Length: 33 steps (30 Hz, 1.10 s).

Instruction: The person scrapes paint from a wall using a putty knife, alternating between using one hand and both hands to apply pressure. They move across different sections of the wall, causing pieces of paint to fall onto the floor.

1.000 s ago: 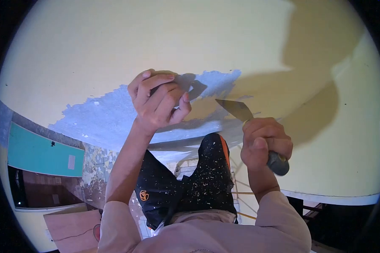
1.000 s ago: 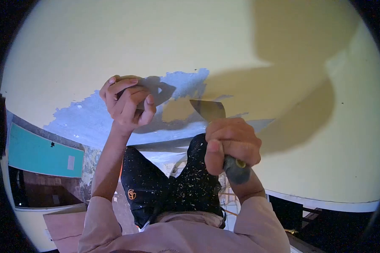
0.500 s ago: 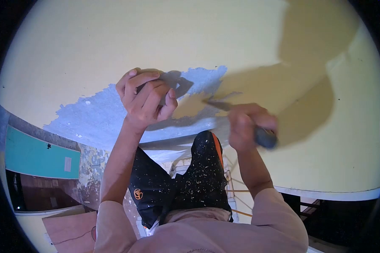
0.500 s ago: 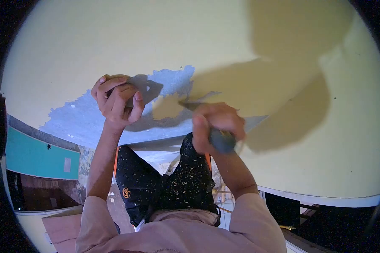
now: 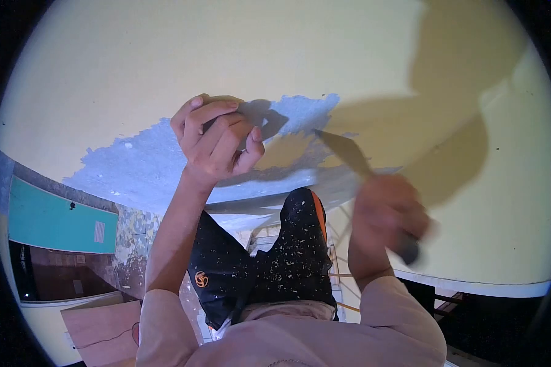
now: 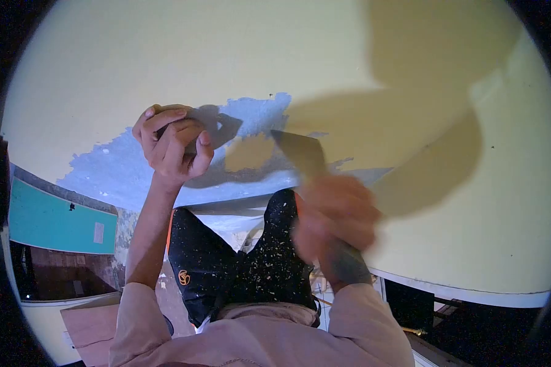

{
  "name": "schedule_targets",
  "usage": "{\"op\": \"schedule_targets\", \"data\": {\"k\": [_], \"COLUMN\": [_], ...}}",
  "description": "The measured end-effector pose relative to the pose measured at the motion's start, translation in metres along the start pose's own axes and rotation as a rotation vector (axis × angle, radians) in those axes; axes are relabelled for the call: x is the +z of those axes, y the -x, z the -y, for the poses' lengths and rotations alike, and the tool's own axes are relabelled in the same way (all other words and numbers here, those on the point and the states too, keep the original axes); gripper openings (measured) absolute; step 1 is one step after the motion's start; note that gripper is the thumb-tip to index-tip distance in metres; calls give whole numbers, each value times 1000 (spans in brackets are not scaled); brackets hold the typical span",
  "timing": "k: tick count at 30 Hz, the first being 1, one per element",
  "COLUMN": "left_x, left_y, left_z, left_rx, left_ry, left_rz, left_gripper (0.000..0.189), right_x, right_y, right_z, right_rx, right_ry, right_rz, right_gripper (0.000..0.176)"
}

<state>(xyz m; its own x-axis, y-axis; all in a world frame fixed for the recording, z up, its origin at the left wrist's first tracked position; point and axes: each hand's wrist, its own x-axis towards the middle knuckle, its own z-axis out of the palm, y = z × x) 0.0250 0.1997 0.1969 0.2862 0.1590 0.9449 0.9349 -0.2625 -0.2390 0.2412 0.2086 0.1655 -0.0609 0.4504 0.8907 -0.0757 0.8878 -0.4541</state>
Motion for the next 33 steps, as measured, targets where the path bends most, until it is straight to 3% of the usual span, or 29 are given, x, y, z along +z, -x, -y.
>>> {"op": "schedule_targets", "data": {"k": [2,4,6,7,8,10,12,14,15,16,18,19,21,22,27,28,30,31,32,33], "left_x": [0,0,1,0,-1,-2,-2,0,-1,-1,-2,-3,-2,-1,-1,-2,-3,-2,-2,-2], "left_y": [-1,0,-1,0,-1,0,1,-2,0,-1,-2,-1,-2,-2,-2,-3,-2,-3,-2,0], "left_z": [-1,-2,1,0,0,0,-2,-1,-2,-1,-1,-1,2,3,-1,-1,0,1,0,0], "left_rx": [14,-2,-12,-9,-2,2,-6,-13,-22,-15,0,-1,1,-6,-10,-10,-12,-8,-15,-26], "left_ry": [-13,-5,-6,-2,2,2,-7,0,-1,3,13,16,2,4,21,16,6,9,14,14], "left_rz": [-6,-1,-3,-5,-11,-6,-1,-7,-2,-2,-7,4,10,-5,-5,1,16,3,-7,-3], "left_gripper": [11,11,11,11,11,11,11,10,10,10,10,10,10,11,13,13,13,13,13,13], "right_x": [0,-12,-21,-19,-9,17,11,-13,-22,-9,27,24,16,14,0,1,7,0,-6,-12], "right_y": [-7,-18,-30,-34,-28,-12,-19,-29,-42,-41,-22,-10,4,3,-16,-18,-19,-23,-16,-12], "right_z": [3,15,29,34,27,6,13,33,33,25,4,-2,-11,-16,-3,0,10,26,32,39], "right_rx": [-121,-107,-59,-197,-200,-116,-134,52,-260,-260,-120,-127,34,29,-25,-32,-63,71,79,287], "right_ry": [-106,-66,-789,-622,-626,-187,-272,-934,-704,-704,44,45,208,198,-445,-444,90,-377,-379,-592], "right_rz": [-29,-46,-337,-340,-338,-279,-279,-538,-352,-350,-320,-323,-124,-115,83,81,68,76,88,-121], "right_gripper": [12,14,18,20,20,30,25,17,14,14,16,16,13,13,25,25,20,26,26,28]}}
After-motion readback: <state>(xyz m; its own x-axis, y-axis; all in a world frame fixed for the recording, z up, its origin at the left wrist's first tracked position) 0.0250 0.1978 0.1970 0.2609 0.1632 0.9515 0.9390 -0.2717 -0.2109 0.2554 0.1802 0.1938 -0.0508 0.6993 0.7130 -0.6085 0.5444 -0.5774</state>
